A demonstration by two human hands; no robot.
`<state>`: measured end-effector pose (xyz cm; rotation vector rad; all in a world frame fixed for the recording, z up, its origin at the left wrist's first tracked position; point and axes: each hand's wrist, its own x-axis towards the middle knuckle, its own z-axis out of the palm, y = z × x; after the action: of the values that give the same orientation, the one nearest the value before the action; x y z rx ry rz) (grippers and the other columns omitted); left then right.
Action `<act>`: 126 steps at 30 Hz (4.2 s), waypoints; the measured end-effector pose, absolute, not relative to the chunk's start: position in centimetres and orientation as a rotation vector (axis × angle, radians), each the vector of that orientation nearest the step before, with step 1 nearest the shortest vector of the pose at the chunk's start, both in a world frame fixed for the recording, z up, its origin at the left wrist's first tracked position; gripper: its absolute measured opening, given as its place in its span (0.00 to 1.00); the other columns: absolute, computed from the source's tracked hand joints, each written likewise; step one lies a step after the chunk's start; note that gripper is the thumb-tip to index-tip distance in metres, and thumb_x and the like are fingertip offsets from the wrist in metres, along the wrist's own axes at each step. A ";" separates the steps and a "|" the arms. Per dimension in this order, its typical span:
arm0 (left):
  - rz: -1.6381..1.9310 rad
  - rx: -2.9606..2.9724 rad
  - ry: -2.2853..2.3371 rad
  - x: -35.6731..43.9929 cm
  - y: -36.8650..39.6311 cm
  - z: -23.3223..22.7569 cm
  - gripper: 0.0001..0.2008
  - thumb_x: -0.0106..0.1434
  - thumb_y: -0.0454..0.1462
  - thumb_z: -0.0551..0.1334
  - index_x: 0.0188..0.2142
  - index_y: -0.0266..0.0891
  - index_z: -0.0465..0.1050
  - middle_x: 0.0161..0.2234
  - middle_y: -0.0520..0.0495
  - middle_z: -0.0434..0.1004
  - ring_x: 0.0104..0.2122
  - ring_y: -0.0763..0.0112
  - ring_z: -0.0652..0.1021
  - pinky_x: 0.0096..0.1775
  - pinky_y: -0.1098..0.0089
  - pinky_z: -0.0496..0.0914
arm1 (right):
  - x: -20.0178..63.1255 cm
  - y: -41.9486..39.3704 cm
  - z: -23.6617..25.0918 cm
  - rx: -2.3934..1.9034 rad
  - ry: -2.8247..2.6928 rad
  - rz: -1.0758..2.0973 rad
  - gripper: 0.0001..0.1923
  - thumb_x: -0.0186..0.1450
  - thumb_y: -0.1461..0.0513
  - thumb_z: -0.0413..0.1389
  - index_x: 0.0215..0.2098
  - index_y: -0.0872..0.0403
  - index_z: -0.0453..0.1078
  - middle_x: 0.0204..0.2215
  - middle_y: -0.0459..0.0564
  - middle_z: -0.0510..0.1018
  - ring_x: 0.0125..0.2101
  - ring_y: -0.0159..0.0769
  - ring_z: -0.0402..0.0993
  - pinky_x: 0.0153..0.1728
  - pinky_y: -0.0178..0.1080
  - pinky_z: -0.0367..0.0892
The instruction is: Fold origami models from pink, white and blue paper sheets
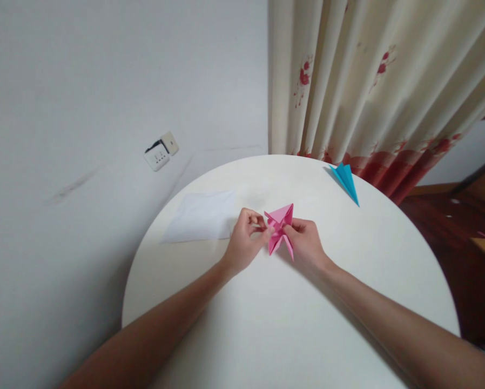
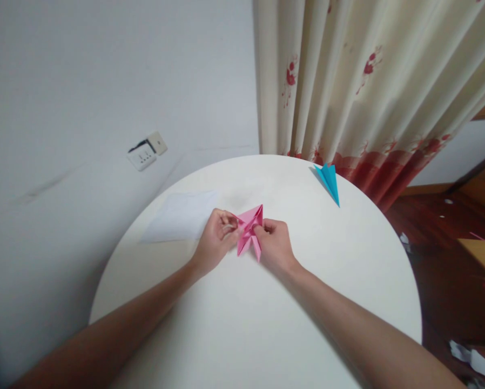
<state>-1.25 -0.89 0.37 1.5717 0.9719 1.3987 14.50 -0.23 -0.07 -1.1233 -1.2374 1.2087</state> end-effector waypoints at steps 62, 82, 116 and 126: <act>1.097 1.741 1.108 -1.9 -1.5 2.3 0.11 0.55 0.41 0.71 0.33 0.34 0.78 0.37 0.46 0.71 0.34 0.72 0.75 0.31 0.75 0.73 | 14.8 -1.3 0.2 -1.103 -1.498 1.018 0.11 0.61 0.64 0.50 0.25 0.57 0.72 0.21 0.44 0.71 0.22 0.30 0.63 0.22 0.32 0.55; 1.214 1.884 1.202 -2.4 -1.3 2.0 0.09 0.53 0.37 0.71 0.33 0.37 0.76 0.35 0.46 0.76 0.34 0.68 0.78 0.35 0.73 0.73 | 14.9 -1.3 0.9 -1.023 -1.451 1.173 0.26 0.66 0.47 0.51 0.21 0.58 0.70 0.17 0.45 0.67 0.21 0.30 0.58 0.24 0.34 0.54; 1.269 1.678 1.154 -2.9 0.1 0.9 0.11 0.61 0.44 0.65 0.27 0.38 0.77 0.40 0.44 0.76 0.44 0.64 0.76 0.48 0.67 0.70 | 15.8 -0.5 -0.2 -1.426 -1.544 0.914 0.27 0.68 0.50 0.44 0.16 0.54 0.64 0.14 0.46 0.66 0.17 0.31 0.57 0.21 0.36 0.48; 1.550 1.154 1.036 -2.5 0.4 1.4 0.12 0.62 0.45 0.62 0.32 0.38 0.67 0.36 0.47 0.74 0.38 0.69 0.77 0.42 0.66 0.73 | 17.5 1.1 -0.3 -1.513 -1.407 0.799 0.24 0.65 0.54 0.45 0.17 0.55 0.70 0.14 0.50 0.72 0.18 0.34 0.64 0.22 0.36 0.53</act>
<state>-2.54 0.36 1.42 1.1543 1.0360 1.5502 17.53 1.11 -0.28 -1.5132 -1.4067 0.7993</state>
